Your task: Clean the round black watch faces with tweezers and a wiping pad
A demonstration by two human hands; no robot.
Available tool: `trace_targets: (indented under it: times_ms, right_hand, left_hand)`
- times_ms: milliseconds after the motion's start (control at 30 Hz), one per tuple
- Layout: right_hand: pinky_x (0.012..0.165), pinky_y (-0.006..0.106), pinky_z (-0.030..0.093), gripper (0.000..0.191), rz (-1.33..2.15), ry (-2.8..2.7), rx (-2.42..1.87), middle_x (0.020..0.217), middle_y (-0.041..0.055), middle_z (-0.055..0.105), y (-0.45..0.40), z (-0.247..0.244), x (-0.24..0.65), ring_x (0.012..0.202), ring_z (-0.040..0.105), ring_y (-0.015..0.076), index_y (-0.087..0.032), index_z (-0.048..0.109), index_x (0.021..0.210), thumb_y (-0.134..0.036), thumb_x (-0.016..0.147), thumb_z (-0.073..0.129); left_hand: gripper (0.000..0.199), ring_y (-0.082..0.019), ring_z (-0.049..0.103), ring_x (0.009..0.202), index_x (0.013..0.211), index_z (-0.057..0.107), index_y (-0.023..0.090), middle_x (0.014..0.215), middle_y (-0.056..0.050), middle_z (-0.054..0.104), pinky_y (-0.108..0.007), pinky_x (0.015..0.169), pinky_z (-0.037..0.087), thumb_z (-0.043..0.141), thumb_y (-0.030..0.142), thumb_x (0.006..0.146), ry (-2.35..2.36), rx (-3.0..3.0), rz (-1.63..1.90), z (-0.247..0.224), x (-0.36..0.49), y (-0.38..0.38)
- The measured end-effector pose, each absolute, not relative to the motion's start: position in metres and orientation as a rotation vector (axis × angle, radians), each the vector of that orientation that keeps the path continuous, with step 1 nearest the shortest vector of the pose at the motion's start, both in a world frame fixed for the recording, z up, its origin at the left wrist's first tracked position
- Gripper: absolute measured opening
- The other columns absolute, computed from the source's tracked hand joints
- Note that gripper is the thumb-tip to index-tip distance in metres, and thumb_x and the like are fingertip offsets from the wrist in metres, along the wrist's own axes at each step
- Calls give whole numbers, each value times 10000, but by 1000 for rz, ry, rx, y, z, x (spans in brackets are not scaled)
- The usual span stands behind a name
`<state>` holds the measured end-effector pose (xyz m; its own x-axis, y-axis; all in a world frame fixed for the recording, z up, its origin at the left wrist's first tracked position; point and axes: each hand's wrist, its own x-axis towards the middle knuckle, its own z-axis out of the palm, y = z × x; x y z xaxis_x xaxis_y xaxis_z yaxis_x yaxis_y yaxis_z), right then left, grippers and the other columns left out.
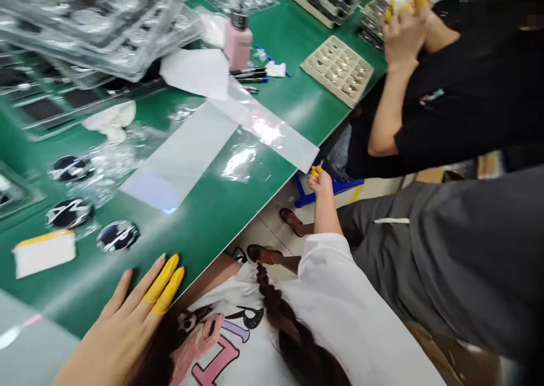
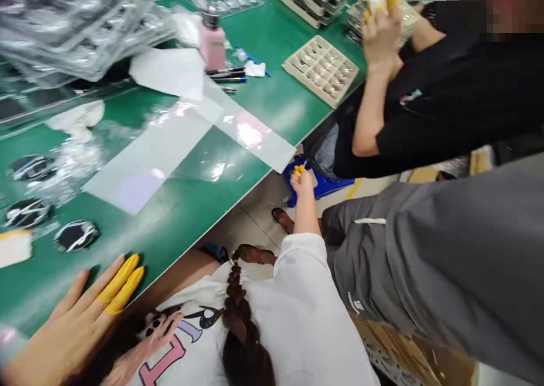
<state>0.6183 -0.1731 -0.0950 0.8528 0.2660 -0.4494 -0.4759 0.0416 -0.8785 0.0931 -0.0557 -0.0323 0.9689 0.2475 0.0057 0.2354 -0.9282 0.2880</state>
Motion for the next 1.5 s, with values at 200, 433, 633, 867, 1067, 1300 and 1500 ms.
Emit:
trace_targets:
  times_ms: [200,433,633,867,1067,1300,1500]
  right_hand:
    - [395,156,221,178,152,-86,-1483,541,-99,309,-166,-52,497,437,253,58,-233,514,862,-387,934,569]
    - [365,255,166,285,409,-779,-1116,412,-89,266,-68,45,368,345,191,77,-238,712,825,-500,868,610]
    - [359,240,258,312,849,-1226,-848,565,-51,518,32,57,259,409,392,76,-250,678,933,-558,903,640]
    - [367,228,248,361,962,-1230,-964,629,-67,584,49,20,228,374,320,49,-265,611,969,-620,904,602]
    - [376,196,251,329,1016,-1114,-1088,722,-43,657,55,19,240,407,399,29,-223,625,993,-542,914,632]
    - [372,161,132,538,1799,-1186,-1131,527,-103,414,32,35,210,419,260,7,-190,543,728,-607,626,868]
    - [473,175,379,517,1594,-1245,-1162,659,-66,556,21,28,181,564,488,51,-185,601,864,-549,628,884]
  left_hand:
    - [555,-271,241,1571,1521,455,195,1616,-59,389,-553,1310,160,474,220,966,327,2750,-36,2,111,-61]
    - [336,-209,727,1020,1291,644,222,1208,-81,749,-370,933,578,495,283,996,568,2596,416,29,69,13]
    - [375,-332,626,1222,1208,697,208,1252,-101,700,-548,1048,506,498,126,901,1467,2539,558,34,52,135]
    - [430,-278,622,1279,1288,618,140,1337,-34,613,-485,1148,470,562,220,869,1556,2469,261,54,98,219]
    - [363,-376,527,1375,1138,724,198,1278,8,569,-587,1136,402,565,111,824,1399,2593,322,87,77,181]
    - [161,-243,634,1203,892,692,276,1156,27,688,-583,1240,294,610,149,839,970,2430,586,65,13,54]
    - [687,-227,661,1053,1400,411,265,1386,-96,555,-417,897,603,700,259,778,1052,1940,772,17,-9,12]
